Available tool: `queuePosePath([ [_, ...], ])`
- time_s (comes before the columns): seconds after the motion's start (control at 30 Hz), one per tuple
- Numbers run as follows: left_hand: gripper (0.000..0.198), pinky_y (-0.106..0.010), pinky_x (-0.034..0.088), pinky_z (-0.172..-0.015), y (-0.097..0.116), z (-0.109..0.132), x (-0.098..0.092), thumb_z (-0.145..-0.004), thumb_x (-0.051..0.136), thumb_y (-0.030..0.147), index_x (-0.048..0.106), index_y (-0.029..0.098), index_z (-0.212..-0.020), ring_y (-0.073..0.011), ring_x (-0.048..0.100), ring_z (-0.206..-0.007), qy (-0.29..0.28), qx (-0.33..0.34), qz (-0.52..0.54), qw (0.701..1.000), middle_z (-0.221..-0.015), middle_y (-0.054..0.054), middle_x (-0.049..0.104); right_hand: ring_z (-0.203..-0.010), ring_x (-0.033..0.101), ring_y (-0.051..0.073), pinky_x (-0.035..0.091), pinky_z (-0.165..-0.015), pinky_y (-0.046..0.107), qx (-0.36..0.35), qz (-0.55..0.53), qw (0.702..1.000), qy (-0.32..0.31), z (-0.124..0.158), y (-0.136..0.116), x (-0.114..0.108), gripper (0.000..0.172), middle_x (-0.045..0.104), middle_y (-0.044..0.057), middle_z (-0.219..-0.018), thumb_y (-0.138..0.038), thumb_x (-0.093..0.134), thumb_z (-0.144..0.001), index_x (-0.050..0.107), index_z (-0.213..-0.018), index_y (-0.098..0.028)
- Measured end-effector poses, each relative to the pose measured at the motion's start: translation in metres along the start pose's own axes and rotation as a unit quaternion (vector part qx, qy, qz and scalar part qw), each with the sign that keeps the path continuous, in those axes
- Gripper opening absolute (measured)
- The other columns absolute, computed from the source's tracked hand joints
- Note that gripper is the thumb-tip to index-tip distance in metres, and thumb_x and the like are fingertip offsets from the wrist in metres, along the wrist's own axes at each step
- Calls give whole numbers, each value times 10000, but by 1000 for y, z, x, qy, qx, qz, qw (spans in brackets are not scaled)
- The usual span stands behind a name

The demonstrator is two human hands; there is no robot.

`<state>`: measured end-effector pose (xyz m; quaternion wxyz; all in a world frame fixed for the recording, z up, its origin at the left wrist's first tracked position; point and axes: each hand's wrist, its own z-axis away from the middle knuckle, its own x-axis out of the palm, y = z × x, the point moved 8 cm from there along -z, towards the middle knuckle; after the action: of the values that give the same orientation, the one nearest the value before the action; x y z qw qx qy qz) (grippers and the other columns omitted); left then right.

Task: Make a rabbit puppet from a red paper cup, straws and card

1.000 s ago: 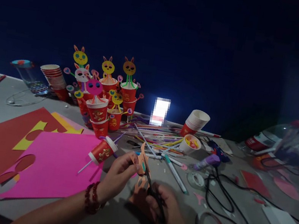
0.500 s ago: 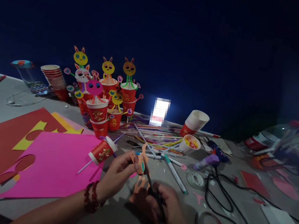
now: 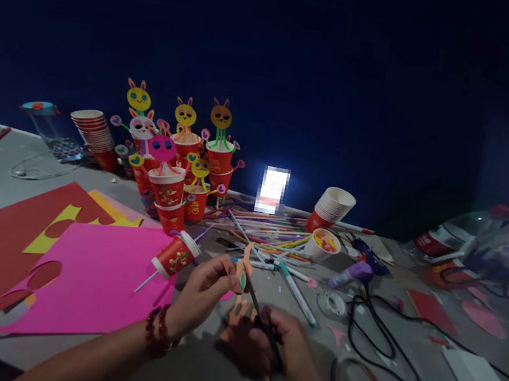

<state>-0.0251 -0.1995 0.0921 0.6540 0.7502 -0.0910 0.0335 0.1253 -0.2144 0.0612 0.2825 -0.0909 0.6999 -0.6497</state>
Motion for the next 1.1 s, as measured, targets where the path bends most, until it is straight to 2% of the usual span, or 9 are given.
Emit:
queuePosePath([
  [0.2, 134, -262, 392, -696, -1, 0, -3, -851, 570, 265, 517, 190, -753, -145, 496, -712, 9, 2, -8, 1000, -731, 7, 533, -595, 431, 130, 345, -566, 231, 2, 24, 1000, 9, 0, 8, -2, 379, 529, -23, -639, -523, 613, -821, 649, -707, -163],
  [0.47, 142, -256, 390, -693, 6, -2, -6, -874, 559, 279, 540, 189, -766, -142, 470, -725, 30, 31, -32, 999, -756, 8, 512, -564, 308, 113, 252, -527, 235, 13, 52, 998, 21, -1, 10, -4, 431, 361, -48, -580, -525, 610, -813, 467, -590, -186],
  [0.6, 141, -263, 408, -728, 8, -4, -11, -886, 552, 303, 557, 182, -814, -153, 505, -789, 57, 37, -45, 997, -850, -19, 564, -557, 310, 110, 259, -524, 234, 29, 47, 998, 22, -1, 14, -3, 427, 360, -50, -578, -509, 606, -815, 426, -588, -195],
  [0.7, 159, -254, 410, -701, 4, -4, -13, -893, 557, 327, 558, 180, -833, -141, 506, -751, 73, 29, -62, 995, -798, -3, 551, -561, 315, 106, 263, -524, 226, 37, 55, 997, 33, -1, 17, -3, 412, 358, -53, -584, -483, 613, -813, 425, -590, -192],
  [0.9, 184, -217, 388, -562, -11, -7, -13, -899, 556, 367, 504, 193, -868, -93, 474, -568, 62, -19, -16, 998, -656, 55, 490, -504, 343, 91, 269, -479, 215, 67, 6, 997, 34, 0, 22, 0, 426, 406, -59, -539, -513, 639, -789, 441, -591, -192],
  [1.03, 207, -198, 347, -514, -8, -10, -12, -889, 574, 371, 507, 185, -826, -80, 433, -542, 33, -17, -53, 998, -626, 60, 459, -427, 367, 80, 296, -424, 203, 131, -82, 988, 14, 1, 28, 5, 416, 431, -77, -491, -542, 699, -726, 477, -652, -197],
  [1.1, 212, -194, 336, -512, -6, -10, -9, -886, 580, 368, 517, 178, -816, -77, 416, -547, 6, -19, -74, 997, -628, 58, 451, -420, 388, 78, 301, -421, 195, 139, -104, 985, 8, 1, 27, 5, 403, 455, -78, -483, -525, 718, -712, 492, -674, -194],
])
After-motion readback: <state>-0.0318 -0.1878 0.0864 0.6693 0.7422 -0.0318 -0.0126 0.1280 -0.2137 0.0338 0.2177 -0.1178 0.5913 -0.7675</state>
